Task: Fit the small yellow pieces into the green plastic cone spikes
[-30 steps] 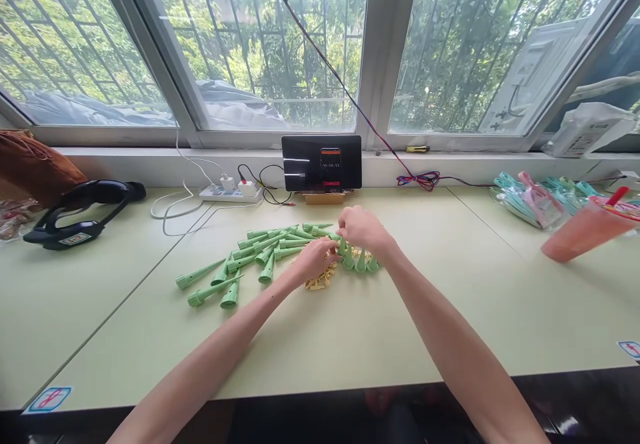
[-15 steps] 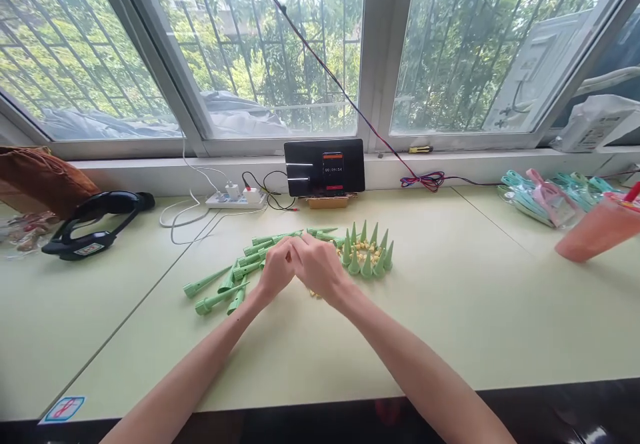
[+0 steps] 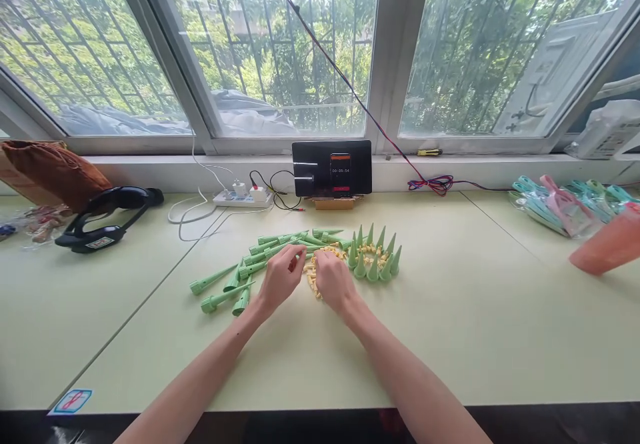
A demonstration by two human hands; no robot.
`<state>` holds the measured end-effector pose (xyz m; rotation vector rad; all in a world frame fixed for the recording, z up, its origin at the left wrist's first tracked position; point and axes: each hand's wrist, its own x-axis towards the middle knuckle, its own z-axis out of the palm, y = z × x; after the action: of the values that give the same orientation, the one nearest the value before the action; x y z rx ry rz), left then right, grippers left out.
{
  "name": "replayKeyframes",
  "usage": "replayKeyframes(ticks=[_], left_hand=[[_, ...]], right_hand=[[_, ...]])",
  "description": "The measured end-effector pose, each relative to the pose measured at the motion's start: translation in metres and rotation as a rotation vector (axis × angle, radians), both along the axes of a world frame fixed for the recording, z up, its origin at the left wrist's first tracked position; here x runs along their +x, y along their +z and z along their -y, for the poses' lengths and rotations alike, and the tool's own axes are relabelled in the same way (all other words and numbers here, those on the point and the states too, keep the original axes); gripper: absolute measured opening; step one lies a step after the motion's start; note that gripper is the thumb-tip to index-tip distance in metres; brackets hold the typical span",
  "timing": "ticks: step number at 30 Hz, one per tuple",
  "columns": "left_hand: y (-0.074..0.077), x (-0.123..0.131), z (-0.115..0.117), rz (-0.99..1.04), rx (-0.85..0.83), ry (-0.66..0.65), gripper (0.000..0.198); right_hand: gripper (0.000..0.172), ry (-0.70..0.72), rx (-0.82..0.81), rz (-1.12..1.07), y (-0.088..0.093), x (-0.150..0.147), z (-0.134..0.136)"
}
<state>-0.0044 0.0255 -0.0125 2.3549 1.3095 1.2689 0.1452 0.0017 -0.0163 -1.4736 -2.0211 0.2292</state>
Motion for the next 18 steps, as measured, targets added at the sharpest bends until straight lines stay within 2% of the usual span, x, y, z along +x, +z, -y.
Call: replayKeyframes(ticks=[6,9,13,16,18], left_hand=[[-0.0066,0.0033,0.0044,-0.175,-0.159,-0.089,0.019],[-0.0087,0.0045,0.0060,-0.236,-0.174,-0.080,0.018],[-0.0063,0.0048,0.0039,-0.240,-0.118,0.026,0.019],[-0.0020,0.0048,0.0002,-0.341,-0.058,0.154,0.020],[0.0002,0.0044,-0.0020,-0.416,-0.037,0.194,0.020]], right_hand=[[0.027,-0.072,-0.127,0.072,0.0062,0.0106,-0.0010],[0.023,-0.083,-0.172,0.123,0.0076,0.0114,-0.0004],[0.020,-0.069,-0.182,0.169,0.0044,0.0089,-0.0012],[0.019,-0.055,-0.194,0.201,0.0009,0.0073,-0.0022],[0.019,-0.052,-0.194,0.204,-0.0003,0.0069,-0.0026]])
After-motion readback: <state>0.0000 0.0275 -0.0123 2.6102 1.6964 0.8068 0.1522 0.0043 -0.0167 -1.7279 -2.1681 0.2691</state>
